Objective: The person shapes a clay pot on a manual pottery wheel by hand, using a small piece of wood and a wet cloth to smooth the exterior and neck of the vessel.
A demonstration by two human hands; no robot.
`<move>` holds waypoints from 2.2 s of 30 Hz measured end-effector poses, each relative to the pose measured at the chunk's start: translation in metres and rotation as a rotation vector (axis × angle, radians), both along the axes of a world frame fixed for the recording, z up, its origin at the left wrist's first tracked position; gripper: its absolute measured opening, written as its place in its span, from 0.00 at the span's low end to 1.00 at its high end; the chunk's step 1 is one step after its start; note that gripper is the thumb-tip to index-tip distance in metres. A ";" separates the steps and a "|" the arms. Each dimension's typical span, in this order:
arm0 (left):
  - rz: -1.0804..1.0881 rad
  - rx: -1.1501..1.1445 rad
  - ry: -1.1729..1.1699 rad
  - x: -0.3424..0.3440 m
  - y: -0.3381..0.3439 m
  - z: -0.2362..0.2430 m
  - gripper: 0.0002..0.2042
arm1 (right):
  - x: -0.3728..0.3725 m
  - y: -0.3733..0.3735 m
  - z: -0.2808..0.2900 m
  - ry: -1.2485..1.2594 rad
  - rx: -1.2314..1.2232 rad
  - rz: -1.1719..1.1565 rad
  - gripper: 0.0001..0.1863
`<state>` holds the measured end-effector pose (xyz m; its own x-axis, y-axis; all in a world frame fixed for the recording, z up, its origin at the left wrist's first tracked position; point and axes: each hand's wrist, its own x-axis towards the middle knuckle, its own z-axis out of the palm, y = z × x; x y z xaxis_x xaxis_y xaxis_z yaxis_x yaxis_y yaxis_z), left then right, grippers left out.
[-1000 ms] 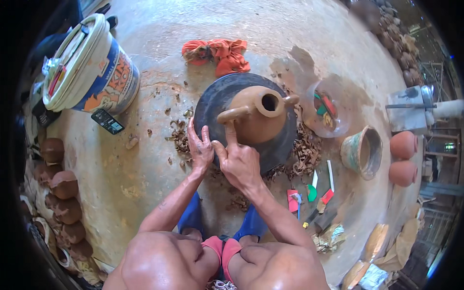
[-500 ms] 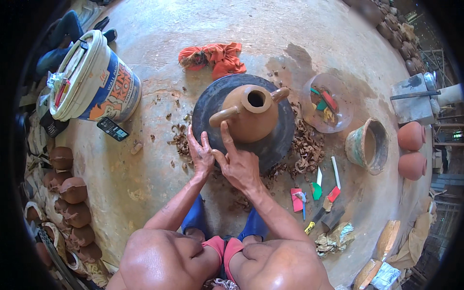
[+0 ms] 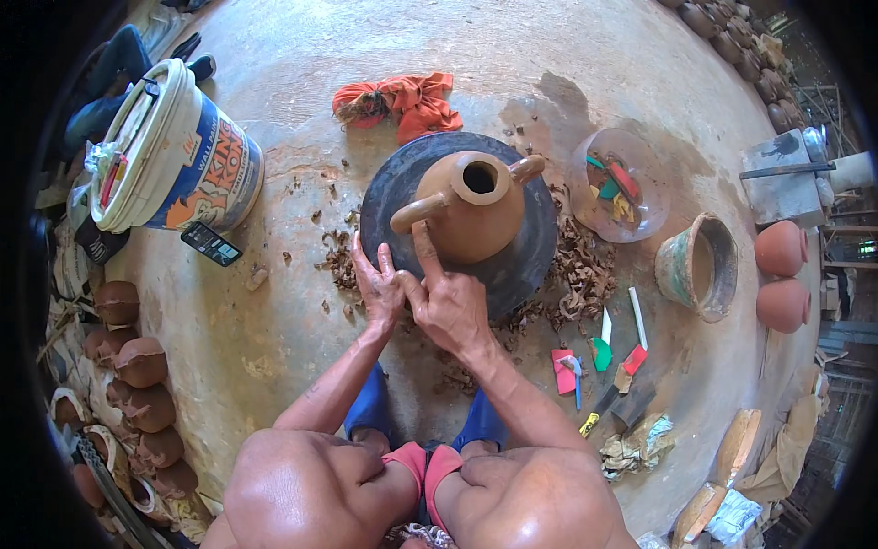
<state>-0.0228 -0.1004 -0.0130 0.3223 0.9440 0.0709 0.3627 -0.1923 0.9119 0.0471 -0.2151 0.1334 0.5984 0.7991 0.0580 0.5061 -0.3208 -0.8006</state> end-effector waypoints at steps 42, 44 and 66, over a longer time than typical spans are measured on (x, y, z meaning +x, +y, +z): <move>-0.037 -0.045 -0.034 -0.001 0.004 0.004 0.32 | -0.007 -0.005 -0.025 -0.349 -0.104 -0.071 0.51; -0.031 -0.045 -0.027 -0.003 0.004 0.004 0.32 | -0.005 -0.003 -0.025 -0.379 -0.100 -0.069 0.52; -0.021 -0.044 -0.011 -0.003 0.003 0.006 0.31 | 0.022 -0.005 0.070 -0.258 -0.081 -0.093 0.38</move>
<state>-0.0261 -0.0976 -0.0071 0.3413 0.9394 0.0332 0.3486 -0.1593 0.9236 0.0688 -0.2205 0.2033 0.6432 0.7496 0.1562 0.6549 -0.4329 -0.6194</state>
